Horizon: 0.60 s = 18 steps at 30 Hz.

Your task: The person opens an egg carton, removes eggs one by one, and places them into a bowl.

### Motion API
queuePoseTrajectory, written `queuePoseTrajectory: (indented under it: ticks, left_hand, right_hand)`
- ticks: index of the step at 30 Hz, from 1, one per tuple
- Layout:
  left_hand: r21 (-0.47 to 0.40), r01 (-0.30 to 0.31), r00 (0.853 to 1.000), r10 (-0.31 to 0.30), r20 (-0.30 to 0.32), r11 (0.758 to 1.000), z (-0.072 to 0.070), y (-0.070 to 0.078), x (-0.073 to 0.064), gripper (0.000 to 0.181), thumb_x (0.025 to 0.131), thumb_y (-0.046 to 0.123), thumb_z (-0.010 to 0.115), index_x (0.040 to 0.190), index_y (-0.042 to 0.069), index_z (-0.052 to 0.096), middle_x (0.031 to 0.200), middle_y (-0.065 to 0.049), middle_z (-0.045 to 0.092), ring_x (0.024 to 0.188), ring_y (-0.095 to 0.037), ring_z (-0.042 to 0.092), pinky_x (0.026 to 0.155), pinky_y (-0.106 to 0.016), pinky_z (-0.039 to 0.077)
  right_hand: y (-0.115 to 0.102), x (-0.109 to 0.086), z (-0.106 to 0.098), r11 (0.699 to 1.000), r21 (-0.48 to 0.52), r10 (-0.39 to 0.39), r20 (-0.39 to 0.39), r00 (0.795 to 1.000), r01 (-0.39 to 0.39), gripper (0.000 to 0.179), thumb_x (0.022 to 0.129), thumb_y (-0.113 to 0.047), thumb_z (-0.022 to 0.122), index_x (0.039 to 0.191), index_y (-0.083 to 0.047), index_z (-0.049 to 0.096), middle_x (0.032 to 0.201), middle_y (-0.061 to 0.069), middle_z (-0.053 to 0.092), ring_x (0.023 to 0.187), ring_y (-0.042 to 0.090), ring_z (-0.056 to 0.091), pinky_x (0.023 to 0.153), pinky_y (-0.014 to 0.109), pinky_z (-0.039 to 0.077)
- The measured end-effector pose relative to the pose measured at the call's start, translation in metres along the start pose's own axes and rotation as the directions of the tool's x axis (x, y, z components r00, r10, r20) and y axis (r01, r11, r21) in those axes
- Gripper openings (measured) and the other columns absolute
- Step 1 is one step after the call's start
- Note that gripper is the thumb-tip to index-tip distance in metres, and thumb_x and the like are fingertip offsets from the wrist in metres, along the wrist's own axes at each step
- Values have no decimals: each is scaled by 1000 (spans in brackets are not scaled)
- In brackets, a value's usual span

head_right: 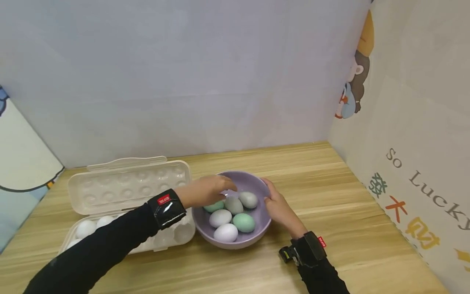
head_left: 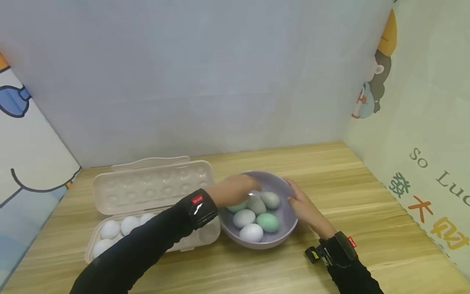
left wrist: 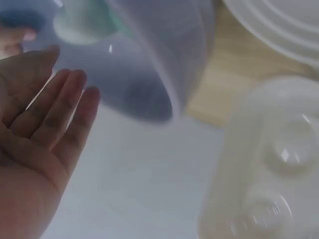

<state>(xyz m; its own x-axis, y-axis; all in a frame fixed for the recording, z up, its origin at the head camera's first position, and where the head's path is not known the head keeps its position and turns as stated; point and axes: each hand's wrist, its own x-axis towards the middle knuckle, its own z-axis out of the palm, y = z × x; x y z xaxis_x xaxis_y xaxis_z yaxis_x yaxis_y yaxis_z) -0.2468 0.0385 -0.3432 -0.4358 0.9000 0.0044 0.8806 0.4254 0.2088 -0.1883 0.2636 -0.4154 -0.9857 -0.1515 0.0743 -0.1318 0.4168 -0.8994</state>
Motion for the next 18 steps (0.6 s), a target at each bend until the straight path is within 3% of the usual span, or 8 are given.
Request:
queuePoseTrajectory:
  ticks: [3,6,9,11,14,18]
  left_hand:
    - [8,12,997,-11,-71,1000,-15,-3,-30,29,80,1,57,108,9,59,103,-5,60,98,-18,54,84,-32,45]
    - [36,37,988,-32,-152,999,-26,-11,-71,29,78,1,60,105,10,60,100,-5,61,95,-18,56,82,-33,47]
    - [81,109,976,-91,-195,991,-29,-23,-114,28,75,1,64,102,9,61,99,-6,62,93,-20,57,81,-35,47]
    - [80,172,970,-154,-190,982,-27,-30,-142,30,75,2,65,105,8,61,101,-5,62,96,-21,57,83,-36,47]
    - [39,290,950,-283,-128,956,-21,-38,-180,30,77,6,65,107,8,59,100,-4,62,93,-20,57,79,-37,48]
    - [-72,435,900,-437,-1,897,-15,-41,-215,33,77,17,68,108,8,58,92,0,61,84,-17,57,70,-34,48]
  right_hand:
    - [0,1,0,1000,-18,10,6,1000,-10,57,84,5,31,139,-8,20,141,23,23,124,44,26,92,59,32]
    - [-3,2,1,999,-28,17,10,1000,-17,57,84,4,31,139,-10,20,141,23,24,123,45,28,88,58,37]
    - [-6,4,1,1000,-27,14,12,1000,-14,57,84,5,30,139,-9,20,140,24,24,122,46,29,86,57,39]
    - [-8,4,0,999,-28,18,15,1000,-18,57,85,4,30,139,-9,20,140,24,24,122,46,29,88,58,38]
    - [-9,2,0,999,-34,29,22,999,-28,57,85,4,30,140,-9,19,141,24,22,123,45,28,90,58,36]
    - [-8,-1,0,999,-30,32,29,999,-31,57,86,4,30,140,-8,17,141,25,20,122,47,28,89,60,36]
